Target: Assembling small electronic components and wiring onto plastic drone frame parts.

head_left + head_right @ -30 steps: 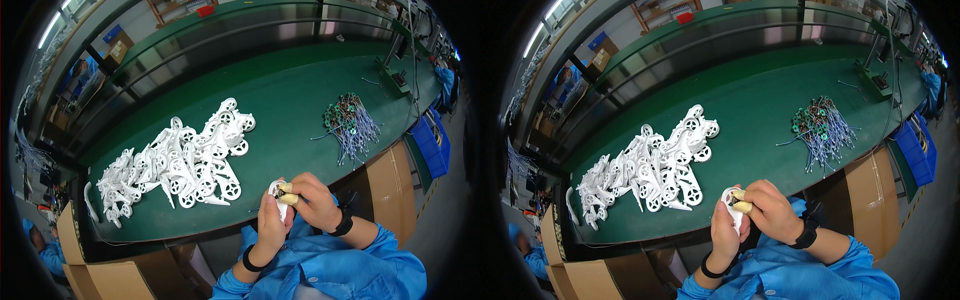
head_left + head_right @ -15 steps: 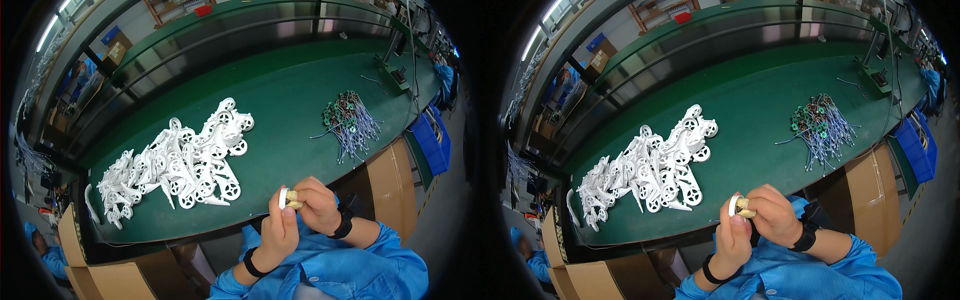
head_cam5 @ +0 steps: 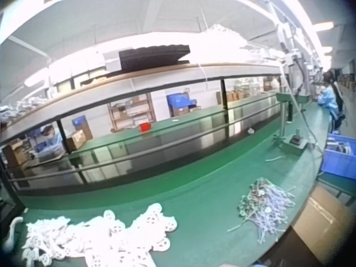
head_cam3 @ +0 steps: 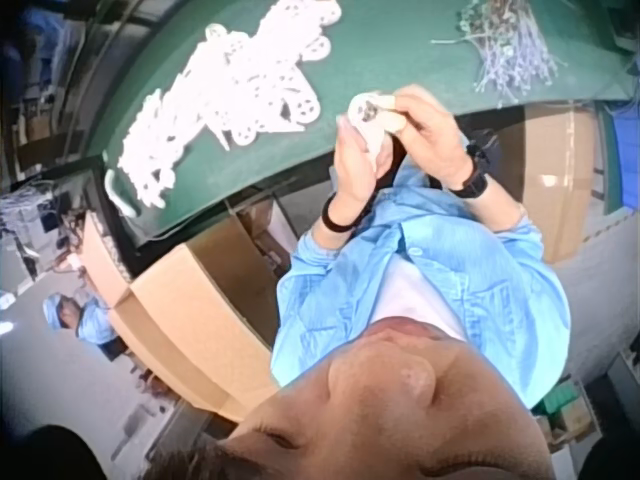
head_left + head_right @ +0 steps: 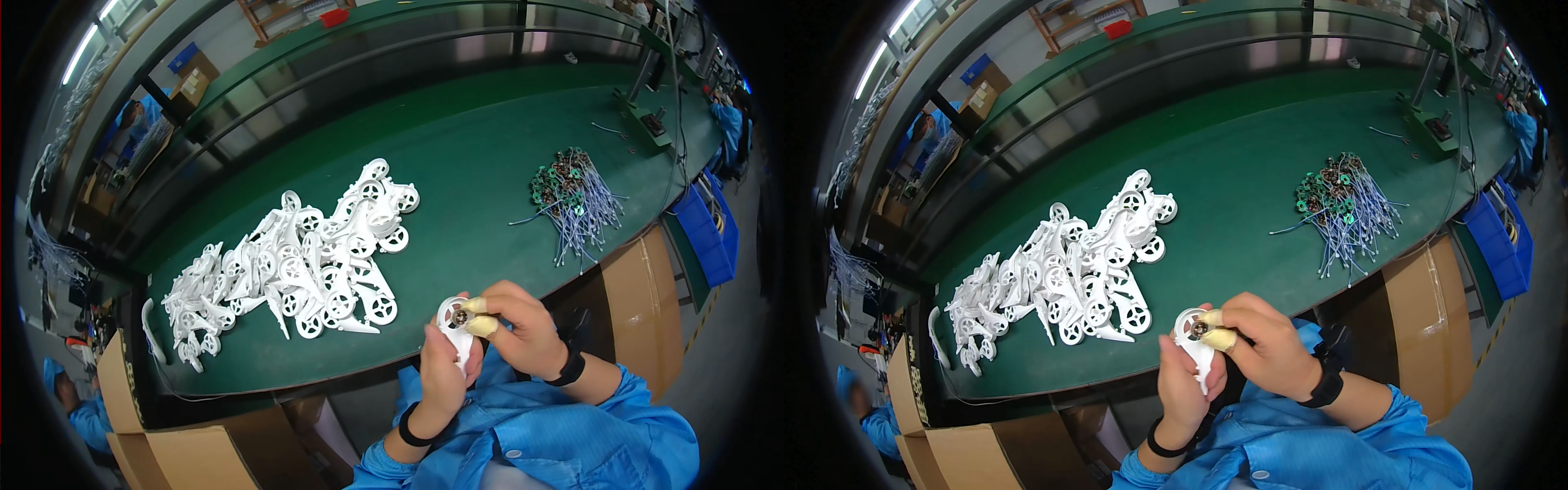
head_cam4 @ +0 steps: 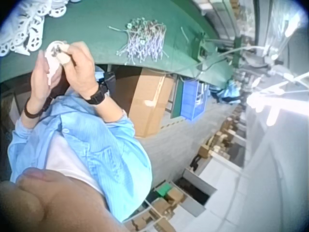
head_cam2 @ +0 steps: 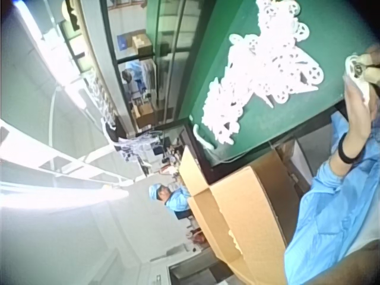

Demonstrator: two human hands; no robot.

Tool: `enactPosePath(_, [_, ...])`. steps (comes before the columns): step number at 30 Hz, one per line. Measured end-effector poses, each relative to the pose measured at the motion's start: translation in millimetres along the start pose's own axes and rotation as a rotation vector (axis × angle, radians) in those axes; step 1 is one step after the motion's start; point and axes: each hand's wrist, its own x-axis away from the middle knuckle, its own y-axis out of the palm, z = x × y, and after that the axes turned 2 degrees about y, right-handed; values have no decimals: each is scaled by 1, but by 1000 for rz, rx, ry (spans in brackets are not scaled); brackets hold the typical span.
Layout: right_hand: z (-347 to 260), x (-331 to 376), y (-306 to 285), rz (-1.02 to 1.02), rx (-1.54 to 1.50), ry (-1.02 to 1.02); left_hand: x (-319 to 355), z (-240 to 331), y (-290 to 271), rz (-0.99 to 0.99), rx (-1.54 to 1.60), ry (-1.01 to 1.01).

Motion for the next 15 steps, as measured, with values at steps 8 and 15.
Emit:
enactPosePath(8, [-2,-5,-14,12,-25,18,-2,9,-10,-99,185,-167])
enactPosePath(15, [-5,-7,-13,-104,112,-53,-1,2,-8,-49,39,-107])
